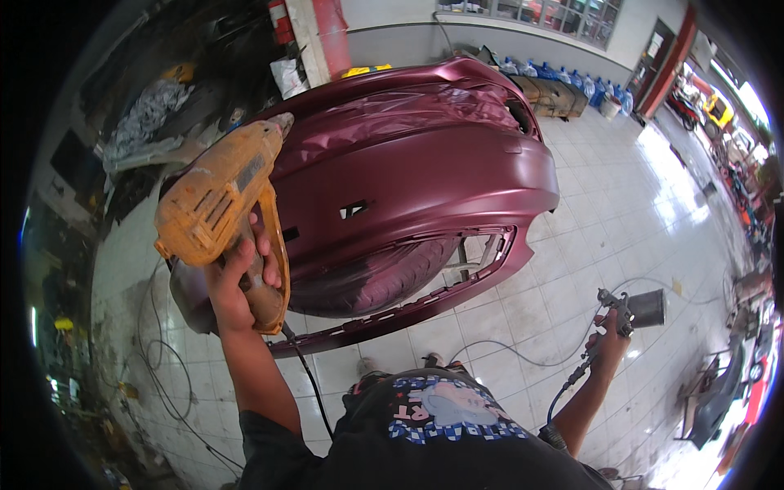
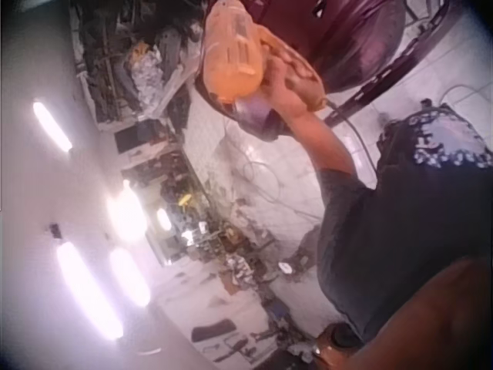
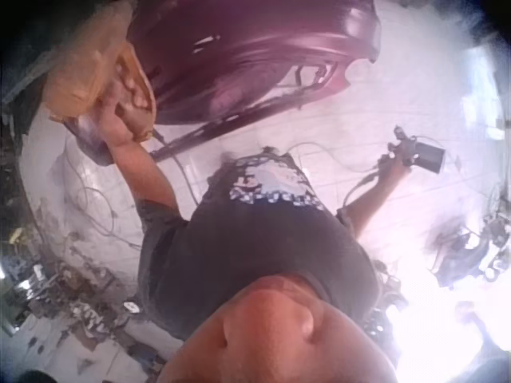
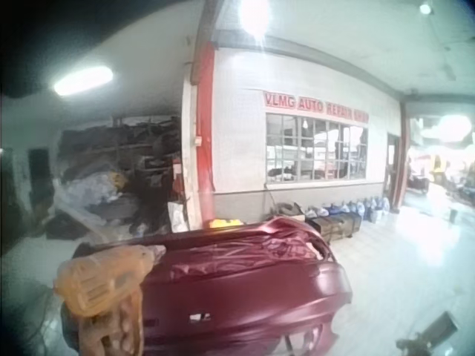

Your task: The person uses a spray gun to apply maroon paint to a car bumper mounted on a stand. They repeatedly move around the bumper, spraying different sections and using a heat gun to assist drying between passes.

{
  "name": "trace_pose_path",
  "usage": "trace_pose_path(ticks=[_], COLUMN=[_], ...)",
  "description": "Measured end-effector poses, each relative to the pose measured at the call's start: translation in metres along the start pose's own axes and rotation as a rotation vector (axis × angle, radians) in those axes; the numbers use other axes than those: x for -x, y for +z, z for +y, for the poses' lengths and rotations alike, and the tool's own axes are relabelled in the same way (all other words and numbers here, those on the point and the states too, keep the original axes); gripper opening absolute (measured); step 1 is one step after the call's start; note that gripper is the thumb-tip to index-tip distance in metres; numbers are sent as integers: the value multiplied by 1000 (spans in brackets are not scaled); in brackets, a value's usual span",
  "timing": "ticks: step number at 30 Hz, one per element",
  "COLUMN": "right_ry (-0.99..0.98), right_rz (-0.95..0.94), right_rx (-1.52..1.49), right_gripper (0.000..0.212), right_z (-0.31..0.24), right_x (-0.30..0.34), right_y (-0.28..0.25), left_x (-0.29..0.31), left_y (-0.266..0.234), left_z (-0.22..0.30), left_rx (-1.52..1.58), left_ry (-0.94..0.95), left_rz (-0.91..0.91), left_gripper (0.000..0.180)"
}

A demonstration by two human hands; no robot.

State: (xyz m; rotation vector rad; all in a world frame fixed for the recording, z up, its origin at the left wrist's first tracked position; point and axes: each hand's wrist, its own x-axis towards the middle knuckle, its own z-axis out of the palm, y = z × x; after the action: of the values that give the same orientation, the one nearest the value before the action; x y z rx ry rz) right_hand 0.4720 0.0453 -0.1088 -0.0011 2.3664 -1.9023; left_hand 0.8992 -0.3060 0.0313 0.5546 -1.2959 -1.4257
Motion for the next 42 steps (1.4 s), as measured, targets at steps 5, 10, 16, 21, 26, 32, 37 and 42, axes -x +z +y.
trace_pose_path(ticks=[5,10,16,21,26,32,37,42], right_ry=[-45,-65,-109,-130,-107,-101,-91,-101], right_rz=[-31,-49,-66,-90,-99,-97,-87,-76], right_rx=[6,5,22,40,56,36,24,37], right_gripper=[40,38,39,40,39,31,32,37], right_z=[-9,-23,-45,-49,-55,-52,-44,-38], right_x=[30,61,91,110,134,167,187,196], right_y=[9,22,40,55,71,89,96,95], left_x=[19,38,52,56,56,57,54,53], left_y=[-39,-80,-129,-166,-198,-239,-266,-284], left_z=[22,40,43,48,50,59,69,68], left_rx=[46,73,125,136,142,137,167,190], left_ry=[24,64,85,116,113,92,95,101], left_rz=[34,74,49,49,118,182,264,262], left_gripper=[48,50,49,46,45,42,43,44])
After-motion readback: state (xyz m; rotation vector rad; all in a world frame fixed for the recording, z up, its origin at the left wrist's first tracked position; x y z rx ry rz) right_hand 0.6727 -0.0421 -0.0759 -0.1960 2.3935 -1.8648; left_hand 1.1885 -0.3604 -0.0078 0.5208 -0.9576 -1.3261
